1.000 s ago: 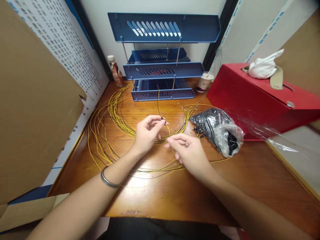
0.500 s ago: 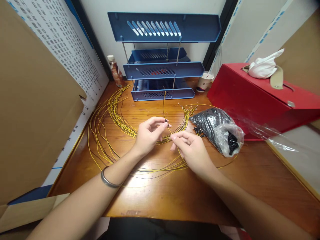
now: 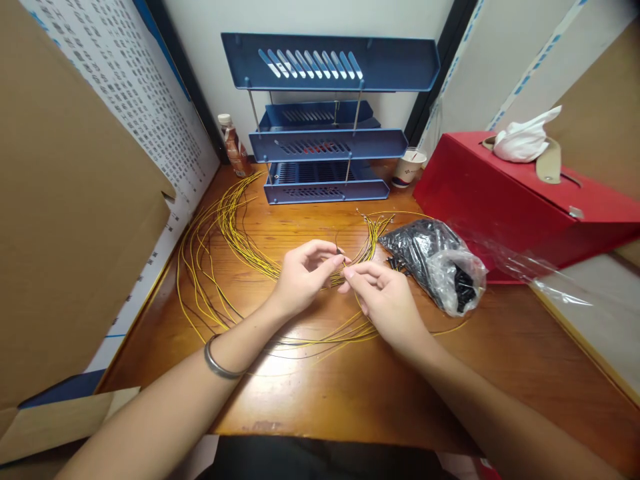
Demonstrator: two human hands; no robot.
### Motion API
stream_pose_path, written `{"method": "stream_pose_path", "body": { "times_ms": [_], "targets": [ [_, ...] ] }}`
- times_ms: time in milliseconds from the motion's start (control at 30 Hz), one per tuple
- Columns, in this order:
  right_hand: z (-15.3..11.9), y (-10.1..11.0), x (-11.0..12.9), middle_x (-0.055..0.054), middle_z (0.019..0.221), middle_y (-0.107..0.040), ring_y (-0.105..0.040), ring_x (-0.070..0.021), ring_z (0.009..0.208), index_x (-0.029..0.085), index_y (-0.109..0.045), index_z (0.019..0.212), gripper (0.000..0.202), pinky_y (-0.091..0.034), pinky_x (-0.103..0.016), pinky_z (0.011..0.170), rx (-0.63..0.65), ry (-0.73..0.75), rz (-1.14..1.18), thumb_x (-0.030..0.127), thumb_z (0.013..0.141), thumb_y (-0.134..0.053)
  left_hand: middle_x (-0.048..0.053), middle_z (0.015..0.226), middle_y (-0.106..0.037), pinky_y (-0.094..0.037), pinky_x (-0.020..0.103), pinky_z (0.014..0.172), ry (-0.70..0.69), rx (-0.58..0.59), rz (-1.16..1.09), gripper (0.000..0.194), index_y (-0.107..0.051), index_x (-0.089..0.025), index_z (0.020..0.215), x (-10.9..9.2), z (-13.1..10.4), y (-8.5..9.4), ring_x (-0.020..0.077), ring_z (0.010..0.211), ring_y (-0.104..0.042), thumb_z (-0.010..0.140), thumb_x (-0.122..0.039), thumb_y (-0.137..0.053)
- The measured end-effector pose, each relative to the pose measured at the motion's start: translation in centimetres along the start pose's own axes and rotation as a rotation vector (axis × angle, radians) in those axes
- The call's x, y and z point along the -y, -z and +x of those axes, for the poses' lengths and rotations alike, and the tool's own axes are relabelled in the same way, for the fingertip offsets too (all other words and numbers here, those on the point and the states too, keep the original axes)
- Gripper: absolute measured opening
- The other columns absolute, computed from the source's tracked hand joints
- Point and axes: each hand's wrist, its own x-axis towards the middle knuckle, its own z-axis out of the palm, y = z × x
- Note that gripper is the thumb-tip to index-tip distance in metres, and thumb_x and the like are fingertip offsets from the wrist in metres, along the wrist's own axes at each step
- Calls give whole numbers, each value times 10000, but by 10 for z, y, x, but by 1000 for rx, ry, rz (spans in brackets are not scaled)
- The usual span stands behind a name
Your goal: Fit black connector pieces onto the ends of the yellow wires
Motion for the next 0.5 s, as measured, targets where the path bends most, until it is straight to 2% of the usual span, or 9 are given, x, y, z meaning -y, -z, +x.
{"method": "stream_pose_path", "body": {
  "times_ms": [100,233,367,500],
  "targets": [
    [-1,-1,0,22,503,-559,-377,-71,387,154,-649,741,286,-268,-218,388,46,-45,10,427,824,-669,88,830,-755,-473,192,427,-22,-95,-6,307,-652,-126,874,-2,3,1,75,474,-554,766,-382,-784],
    [-4,-4,2,-18,616,-667,-410,-65,370,153,-625,770,282,-324,-216,375,104,-141,53,430,805,-666,91,827,-753,-467,190,424,-48,-184,-4,320,-639,-125,886,-2,6,2,83,490,-571,763,-383,-782],
    [-5,-6,5,49,447,-547,-391,-77,331,167,-608,762,287,-328,-213,358,154,-195,84,446,798,-665,84,825,-750,-470,188,426,-44,-174,2,298,-649,-125,893,-2,6,2,79,491,-564,771,-369,-770],
    [-5,-7,6,80,374,-464,-368,-80,321,176,-608,755,300,-322,-211,348,123,-196,102,466,799,-672,65,794,-734,-455,185,405,-40,-151,20,283,-671,-126,889,-3,4,2,67,459,-532,765,-359,-772]
  ]
}}
